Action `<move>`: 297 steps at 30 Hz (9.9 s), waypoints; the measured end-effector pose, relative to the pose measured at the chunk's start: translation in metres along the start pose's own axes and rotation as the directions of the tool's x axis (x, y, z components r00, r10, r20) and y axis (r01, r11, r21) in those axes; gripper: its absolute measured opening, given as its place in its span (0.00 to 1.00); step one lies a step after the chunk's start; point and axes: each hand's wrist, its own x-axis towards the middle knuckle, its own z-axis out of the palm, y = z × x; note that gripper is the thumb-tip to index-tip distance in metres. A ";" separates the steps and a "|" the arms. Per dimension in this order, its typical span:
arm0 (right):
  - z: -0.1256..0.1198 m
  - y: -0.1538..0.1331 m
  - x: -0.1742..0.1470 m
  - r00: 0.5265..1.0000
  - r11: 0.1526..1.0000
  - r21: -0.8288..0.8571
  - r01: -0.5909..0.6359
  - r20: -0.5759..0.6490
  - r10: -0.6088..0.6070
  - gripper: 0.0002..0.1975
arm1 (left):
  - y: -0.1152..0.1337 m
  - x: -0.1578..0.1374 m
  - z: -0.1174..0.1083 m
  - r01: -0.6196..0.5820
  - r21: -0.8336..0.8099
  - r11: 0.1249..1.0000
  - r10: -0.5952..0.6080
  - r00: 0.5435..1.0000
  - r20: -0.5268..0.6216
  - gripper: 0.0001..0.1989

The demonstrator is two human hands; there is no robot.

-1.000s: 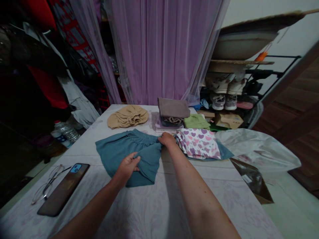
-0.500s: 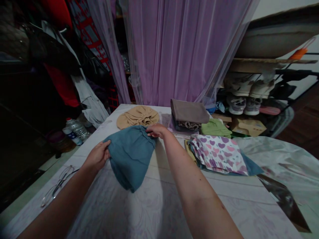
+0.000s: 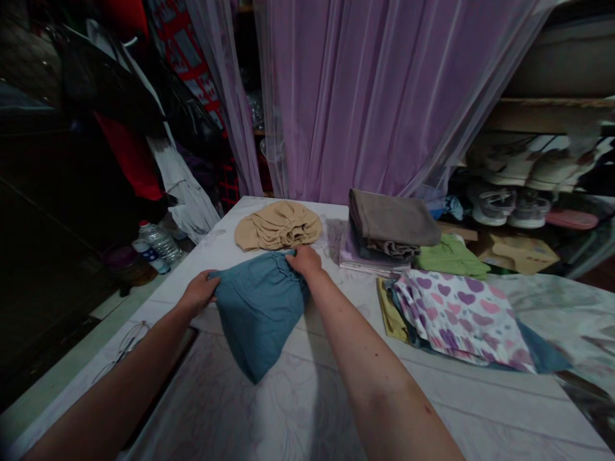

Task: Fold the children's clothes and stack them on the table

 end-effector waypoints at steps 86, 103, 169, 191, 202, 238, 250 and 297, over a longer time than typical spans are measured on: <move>0.057 0.092 -0.181 0.794 0.939 -0.052 0.340 -0.519 -0.317 0.15 | -0.004 -0.136 0.059 -0.273 0.565 0.778 0.379 0.922 -0.077 0.10; 0.057 0.094 -0.180 0.768 0.952 -0.049 0.302 -0.579 -0.273 0.15 | -0.004 -0.132 0.054 -0.276 0.560 0.781 0.403 0.908 -0.114 0.18; 0.026 0.074 -0.096 0.964 0.993 -0.074 0.094 -0.244 -0.110 0.27 | 0.032 -0.038 0.105 -0.454 0.710 0.538 0.474 0.860 0.191 0.29; 0.044 0.119 -0.131 0.838 1.000 0.020 0.012 -0.545 0.000 0.26 | 0.012 -0.046 0.072 -0.487 0.564 0.667 0.411 0.872 0.267 0.27; 0.051 0.122 -0.160 0.816 0.987 0.117 0.110 -0.578 -0.023 0.26 | -0.013 -0.096 0.056 -0.586 0.574 0.572 0.475 0.807 0.351 0.33; 0.065 0.029 -0.237 0.728 0.782 0.013 0.623 -0.375 -0.574 0.10 | -0.032 -0.117 0.060 -0.618 0.578 0.533 0.634 0.744 0.211 0.25; 0.076 0.026 -0.216 0.836 0.862 0.119 0.492 -0.341 -0.430 0.16 | -0.047 -0.115 0.041 -0.792 0.141 0.593 0.758 0.609 0.231 0.19; 0.079 -0.005 -0.233 0.906 0.928 0.049 0.369 -0.242 -0.348 0.06 | -0.044 -0.112 0.048 -0.706 0.201 0.679 0.639 0.703 0.313 0.08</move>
